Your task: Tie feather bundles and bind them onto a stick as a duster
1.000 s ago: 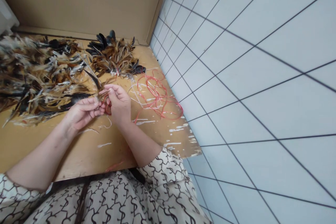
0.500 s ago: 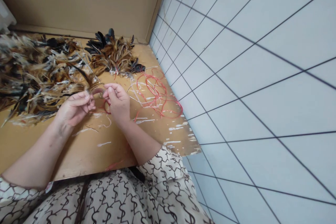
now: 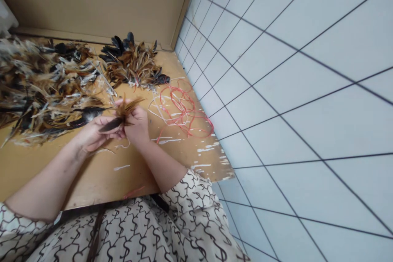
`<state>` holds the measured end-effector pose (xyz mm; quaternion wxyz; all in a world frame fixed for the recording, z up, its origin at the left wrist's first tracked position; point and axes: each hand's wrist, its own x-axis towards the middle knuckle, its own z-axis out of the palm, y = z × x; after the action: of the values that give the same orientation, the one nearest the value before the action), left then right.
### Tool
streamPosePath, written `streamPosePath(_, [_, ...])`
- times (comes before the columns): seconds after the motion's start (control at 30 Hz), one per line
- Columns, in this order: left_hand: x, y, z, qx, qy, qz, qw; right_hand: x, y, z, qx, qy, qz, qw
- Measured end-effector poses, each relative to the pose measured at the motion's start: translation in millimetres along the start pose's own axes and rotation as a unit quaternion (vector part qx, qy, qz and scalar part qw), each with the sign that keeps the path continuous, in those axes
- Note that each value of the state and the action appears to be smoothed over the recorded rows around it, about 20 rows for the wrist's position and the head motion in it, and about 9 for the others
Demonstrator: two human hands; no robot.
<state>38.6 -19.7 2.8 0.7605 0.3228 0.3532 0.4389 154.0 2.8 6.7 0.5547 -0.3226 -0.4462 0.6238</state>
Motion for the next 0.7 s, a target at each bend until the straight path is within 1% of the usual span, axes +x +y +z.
streamPosePath(0.1, [-1.1,4.2,-1.6,0.004,0.008,0.008,1.0,6.2,-2.3,-5.9,-0.046,-0.026,-0.004,0.999])
streamPosePath(0.2, [-2.8,10.5,-4.2,-0.012,0.018,0.024,0.999,13.0,-6.4,-13.0,-0.113,-0.001,-0.037,0.993])
streamPosePath(0.27, [-4.1,15.5,-6.8,-0.034,0.025,0.043,0.998,16.9,-9.4,-18.6,-0.175,0.018,-0.05,0.983])
streamPosePath(0.33, [-5.2,20.2,-10.0,-0.061,0.034,0.069,0.995,19.7,-12.0,-24.0,-0.27,0.01,-0.044,0.962])
streamPosePath(0.37, [-5.7,22.3,-11.7,-0.076,0.041,0.081,0.993,20.3,-13.1,-26.2,-0.336,-0.006,-0.034,0.941])
streamPosePath(0.4, [-6.2,24.1,-13.3,-0.09,0.048,0.091,0.991,20.2,-14.0,-27.8,-0.411,-0.027,-0.02,0.911])
streamPosePath(0.43, [-6.5,25.6,-14.9,-0.102,0.055,0.099,0.988,19.6,-15.0,-28.5,-0.491,-0.052,-0.005,0.87])
streamPosePath(0.5, [-6.9,27.5,-17.8,-0.123,0.061,0.106,0.985,16.6,-16.6,-27.5,-0.631,-0.104,0.024,0.768])
streamPosePath(0.53, [-7.1,28.1,-19.0,-0.13,0.059,0.106,0.984,14.8,-17.3,-25.9,-0.682,-0.121,0.034,0.721])
streamPosePath(0.57, [-7.1,28.5,-20.0,-0.134,0.056,0.104,0.984,13.1,-17.7,-23.9,-0.718,-0.132,0.041,0.682])
streamPosePath(0.6, [-7.1,28.7,-20.9,-0.136,0.054,0.103,0.984,11.8,-17.9,-21.8,-0.742,-0.139,0.046,0.655])
streamPosePath(0.63, [-7.2,28.9,-21.6,-0.138,0.053,0.102,0.984,11.1,-17.9,-19.6,-0.756,-0.141,0.051,0.637])
streamPosePath(0.7, [-7.3,29.3,-22.6,-0.143,0.058,0.105,0.982,11.4,-17.8,-16.3,-0.769,-0.143,0.065,0.62])
